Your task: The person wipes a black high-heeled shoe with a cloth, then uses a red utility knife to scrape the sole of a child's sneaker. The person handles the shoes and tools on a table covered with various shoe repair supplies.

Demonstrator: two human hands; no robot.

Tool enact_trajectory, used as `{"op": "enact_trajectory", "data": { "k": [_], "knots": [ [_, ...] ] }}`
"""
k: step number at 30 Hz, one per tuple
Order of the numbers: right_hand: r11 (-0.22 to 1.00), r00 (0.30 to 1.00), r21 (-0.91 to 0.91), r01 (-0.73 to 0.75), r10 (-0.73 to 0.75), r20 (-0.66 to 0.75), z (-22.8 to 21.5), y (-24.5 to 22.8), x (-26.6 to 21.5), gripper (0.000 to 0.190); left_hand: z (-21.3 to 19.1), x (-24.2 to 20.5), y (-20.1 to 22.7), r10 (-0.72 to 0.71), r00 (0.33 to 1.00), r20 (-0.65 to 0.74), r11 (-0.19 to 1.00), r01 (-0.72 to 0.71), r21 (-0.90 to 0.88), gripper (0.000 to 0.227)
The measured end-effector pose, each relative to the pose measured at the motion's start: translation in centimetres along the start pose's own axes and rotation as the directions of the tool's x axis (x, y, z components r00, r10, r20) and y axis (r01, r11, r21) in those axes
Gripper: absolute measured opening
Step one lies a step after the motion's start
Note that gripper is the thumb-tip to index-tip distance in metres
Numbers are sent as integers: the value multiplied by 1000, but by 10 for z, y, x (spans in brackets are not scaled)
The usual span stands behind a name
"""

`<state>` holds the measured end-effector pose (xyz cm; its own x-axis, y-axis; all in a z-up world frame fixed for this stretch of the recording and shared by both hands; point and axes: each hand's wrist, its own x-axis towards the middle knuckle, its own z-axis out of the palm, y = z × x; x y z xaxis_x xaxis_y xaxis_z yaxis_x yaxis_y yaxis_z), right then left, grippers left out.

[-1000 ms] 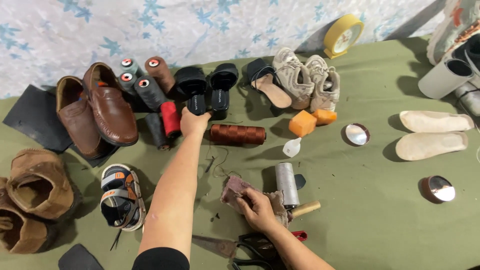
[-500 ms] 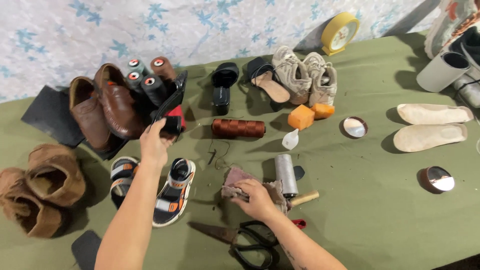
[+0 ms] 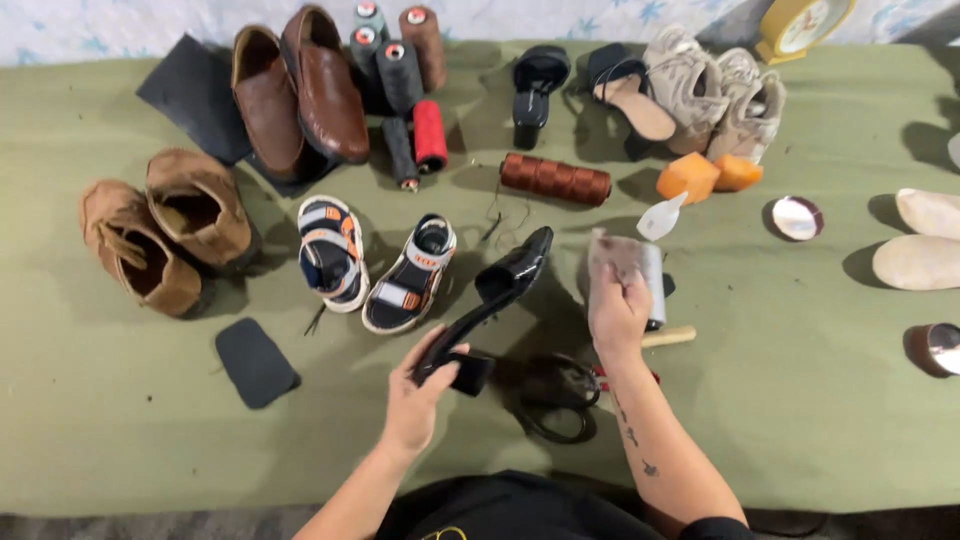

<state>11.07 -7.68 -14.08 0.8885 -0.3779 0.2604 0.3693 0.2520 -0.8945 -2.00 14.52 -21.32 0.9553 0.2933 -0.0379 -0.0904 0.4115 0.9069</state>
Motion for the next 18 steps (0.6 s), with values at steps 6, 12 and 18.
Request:
{"op": "enact_trajectory", "data": {
  "k": [6, 12, 18],
  "knots": [
    [659, 632, -369, 655, -210, 746, 5, 56, -82, 51, -13, -6, -38, -48, 995, -83, 998, 51, 37, 51],
    [349, 289, -161, 923, -355, 889, 7, 82, -93, 42, -25, 0, -44, -236, 956, -173, 967, 215, -134, 36],
    [621, 784, -492, 610, -385, 487, -5, 75, 10, 32, -49, 10, -71, -285, 949, -136, 914, 226, -338, 34]
  ]
}}
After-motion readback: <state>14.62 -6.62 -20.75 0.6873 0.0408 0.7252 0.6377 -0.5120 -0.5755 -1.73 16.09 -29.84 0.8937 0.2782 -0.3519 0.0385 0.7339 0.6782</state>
